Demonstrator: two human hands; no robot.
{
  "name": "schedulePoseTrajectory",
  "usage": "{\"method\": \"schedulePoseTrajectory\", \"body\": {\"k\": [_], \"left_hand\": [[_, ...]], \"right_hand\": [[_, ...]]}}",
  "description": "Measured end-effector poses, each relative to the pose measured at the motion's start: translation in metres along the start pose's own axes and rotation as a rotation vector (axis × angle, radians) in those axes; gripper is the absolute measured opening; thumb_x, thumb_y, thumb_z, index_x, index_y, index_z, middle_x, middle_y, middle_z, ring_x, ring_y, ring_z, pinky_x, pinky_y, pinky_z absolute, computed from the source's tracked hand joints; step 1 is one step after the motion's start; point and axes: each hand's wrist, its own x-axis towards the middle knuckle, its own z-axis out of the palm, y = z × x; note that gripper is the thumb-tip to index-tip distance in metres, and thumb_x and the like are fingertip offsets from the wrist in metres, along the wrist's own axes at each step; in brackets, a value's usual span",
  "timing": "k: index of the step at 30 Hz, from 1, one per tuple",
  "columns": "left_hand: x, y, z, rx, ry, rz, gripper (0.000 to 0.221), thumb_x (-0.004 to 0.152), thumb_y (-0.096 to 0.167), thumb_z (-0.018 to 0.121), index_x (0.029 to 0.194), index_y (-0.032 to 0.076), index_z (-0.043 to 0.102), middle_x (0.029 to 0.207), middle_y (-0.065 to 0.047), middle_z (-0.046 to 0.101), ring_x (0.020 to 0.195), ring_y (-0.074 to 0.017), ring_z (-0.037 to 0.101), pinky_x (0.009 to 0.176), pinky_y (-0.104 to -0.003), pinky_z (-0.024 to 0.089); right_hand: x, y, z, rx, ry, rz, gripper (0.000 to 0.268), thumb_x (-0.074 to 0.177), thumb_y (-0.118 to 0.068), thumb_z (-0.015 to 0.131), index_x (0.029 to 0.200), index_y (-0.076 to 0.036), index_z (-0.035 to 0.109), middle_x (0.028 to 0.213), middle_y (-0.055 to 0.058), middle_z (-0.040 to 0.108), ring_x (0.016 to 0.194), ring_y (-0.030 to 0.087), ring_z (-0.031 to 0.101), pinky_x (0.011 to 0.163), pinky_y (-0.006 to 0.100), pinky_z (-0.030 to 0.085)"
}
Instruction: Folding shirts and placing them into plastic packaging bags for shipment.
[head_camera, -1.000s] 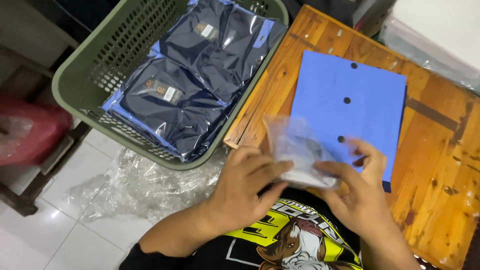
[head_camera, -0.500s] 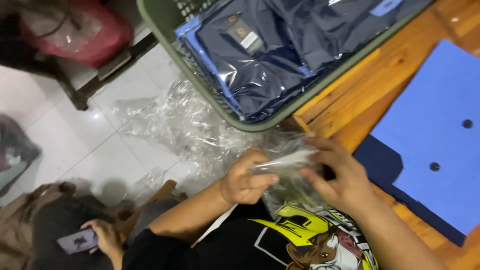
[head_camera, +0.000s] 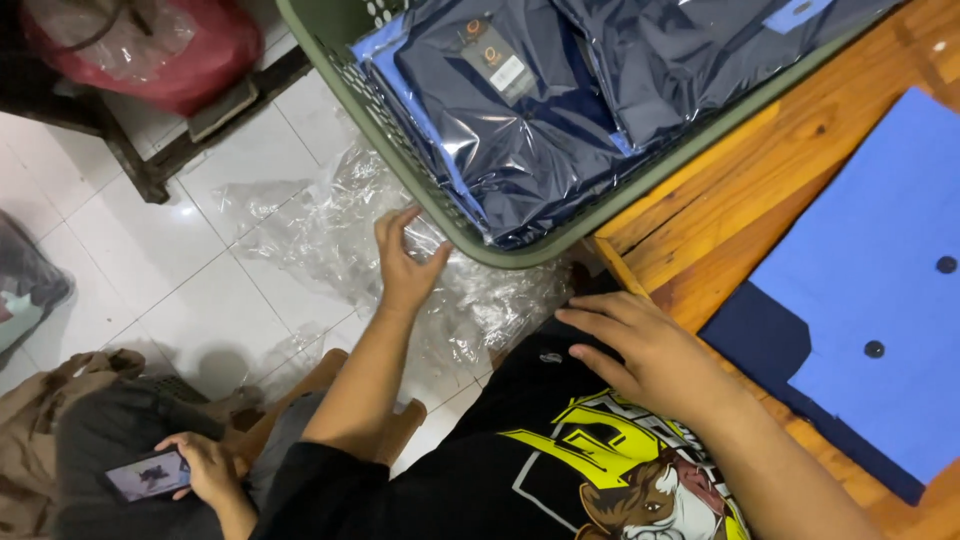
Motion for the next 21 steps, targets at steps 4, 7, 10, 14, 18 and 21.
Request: {"method": "schedulePoseTrajectory", "body": {"k": [4, 7, 10, 14, 18, 21], "left_hand": [[0.017, 0.025, 0.003, 0.572, -0.176, -0.109, 0.053, 0.073, 0.022, 0.090, 0.120, 0.011, 0.068, 0.140, -0.022, 0.037, 0.129, -0.0488, 0.037, 0.109, -0.059, 0.031], [0.019, 0.032, 0.030, 0.809, -0.227, -0.139, 0.045, 0.075, 0.022, 0.088, 0.117, 0.018, 0.072, 0.141, -0.020, 0.041, 0.127, -0.0468, 0.037, 0.104, -0.060, 0.029], [0.005, 0.043, 0.067, 0.776, -0.240, -0.051, 0.044, 0.076, 0.023, 0.086, 0.117, 0.015, 0.072, 0.137, -0.021, 0.045, 0.125, -0.0468, 0.041, 0.103, -0.059, 0.032], [-0.031, 0.036, 0.083, 0.747, -0.256, 0.050, 0.042, 0.077, 0.024, 0.083, 0.116, 0.012, 0.073, 0.132, -0.021, 0.050, 0.121, -0.0468, 0.045, 0.102, -0.058, 0.036], [-0.073, 0.010, 0.074, 0.723, -0.252, 0.119, 0.042, 0.078, 0.025, 0.081, 0.115, 0.009, 0.073, 0.127, -0.022, 0.054, 0.118, -0.0468, 0.050, 0.101, -0.057, 0.039], [-0.092, 0.000, 0.055, 0.718, -0.237, 0.162, 0.042, 0.078, 0.026, 0.078, 0.115, 0.006, 0.074, 0.124, -0.022, 0.058, 0.115, -0.0468, 0.053, 0.100, -0.056, 0.042]], "right_hand": [[-0.003, 0.006, 0.001, 0.018, 0.060, -0.041, 0.033, 0.093, -0.018, 0.071, 0.125, -0.009, 0.071, 0.116, 0.015, 0.073, 0.109, 0.035, 0.070, 0.094, 0.047, 0.054], [-0.010, 0.011, -0.003, -0.056, 0.194, -0.101, 0.029, 0.095, -0.018, 0.069, 0.122, -0.009, 0.072, 0.112, 0.012, 0.073, 0.105, 0.033, 0.070, 0.091, 0.045, 0.055], [-0.033, 0.018, -0.023, -0.162, 0.357, -0.099, 0.023, 0.095, -0.018, 0.067, 0.116, -0.009, 0.074, 0.106, 0.009, 0.074, 0.102, 0.032, 0.071, 0.087, 0.044, 0.055], [-0.078, 0.058, -0.046, -0.325, 0.465, 0.168, 0.025, 0.095, -0.029, 0.065, 0.111, -0.013, 0.075, 0.101, 0.005, 0.075, 0.110, 0.033, 0.068, 0.092, 0.048, 0.047], [-0.137, 0.084, -0.066, -0.505, 0.585, 0.383, 0.034, 0.095, -0.025, 0.070, 0.128, -0.021, 0.070, 0.115, -0.003, 0.071, 0.123, 0.026, 0.060, 0.101, 0.042, 0.040], [-0.163, 0.088, -0.076, -0.627, 0.560, 0.609, 0.044, 0.100, -0.037, 0.064, 0.143, -0.026, 0.062, 0.128, -0.001, 0.064, 0.131, 0.029, 0.052, 0.103, 0.045, 0.035]]}}
